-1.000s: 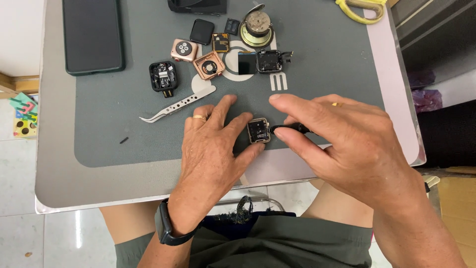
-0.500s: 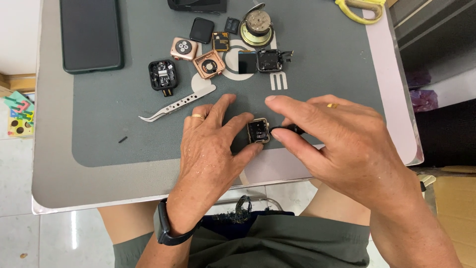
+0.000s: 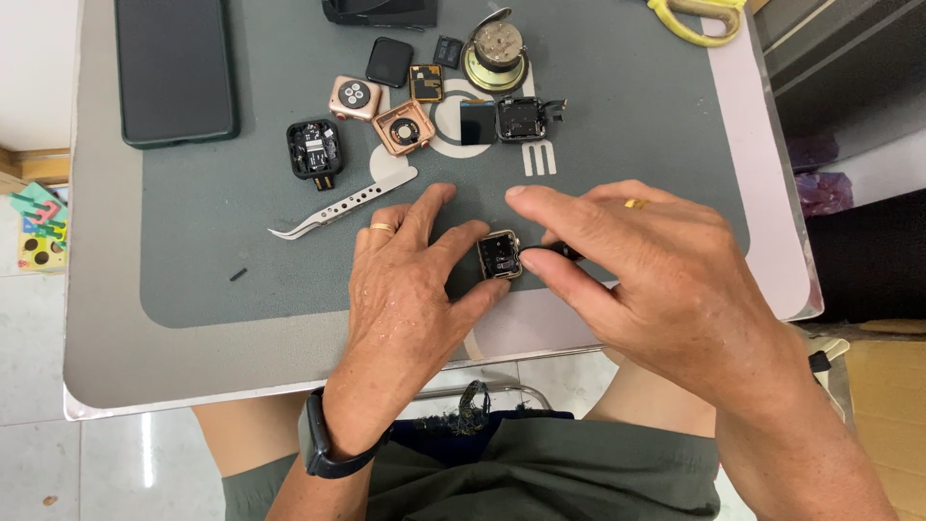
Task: The person is disassembling a smartwatch using a precision screwdriver and tweezers to remove screws and internal components on a repair bench.
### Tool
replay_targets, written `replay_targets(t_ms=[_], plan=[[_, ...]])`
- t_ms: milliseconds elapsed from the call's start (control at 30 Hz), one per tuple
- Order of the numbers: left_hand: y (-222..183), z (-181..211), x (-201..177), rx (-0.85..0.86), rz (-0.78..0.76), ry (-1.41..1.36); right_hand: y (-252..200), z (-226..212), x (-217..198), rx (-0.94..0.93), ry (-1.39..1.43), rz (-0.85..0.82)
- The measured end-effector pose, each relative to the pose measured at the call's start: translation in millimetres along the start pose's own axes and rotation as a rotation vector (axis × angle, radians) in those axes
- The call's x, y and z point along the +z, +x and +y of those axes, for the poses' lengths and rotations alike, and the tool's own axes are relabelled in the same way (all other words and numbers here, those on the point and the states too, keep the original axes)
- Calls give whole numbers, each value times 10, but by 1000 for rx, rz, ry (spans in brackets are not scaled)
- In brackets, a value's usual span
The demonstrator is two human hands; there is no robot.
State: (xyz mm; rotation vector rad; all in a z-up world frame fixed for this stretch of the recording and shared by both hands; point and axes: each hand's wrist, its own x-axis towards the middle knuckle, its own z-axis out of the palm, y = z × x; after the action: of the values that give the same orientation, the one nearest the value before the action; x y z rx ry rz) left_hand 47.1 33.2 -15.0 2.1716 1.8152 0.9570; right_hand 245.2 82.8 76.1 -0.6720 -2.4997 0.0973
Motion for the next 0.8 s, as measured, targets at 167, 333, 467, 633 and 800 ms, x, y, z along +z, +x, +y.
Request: replay_targets(t_ms=[167,333,467,633,800], plan=[[-2,-4,2,0,0,4,1,5,10,-4,-32,-8],[-3,-9,-1,5,4,-10,52,8,24,-8,-34,-18],[-9,-20,6,31,25,-17,121,16,6,-57,-14,-45],[-16,-20,19,30,51,-10,153,-12,-23,7,29,-230],[-39,29,-32,-4,17,-36,151,10,118,-94,-106,-113]])
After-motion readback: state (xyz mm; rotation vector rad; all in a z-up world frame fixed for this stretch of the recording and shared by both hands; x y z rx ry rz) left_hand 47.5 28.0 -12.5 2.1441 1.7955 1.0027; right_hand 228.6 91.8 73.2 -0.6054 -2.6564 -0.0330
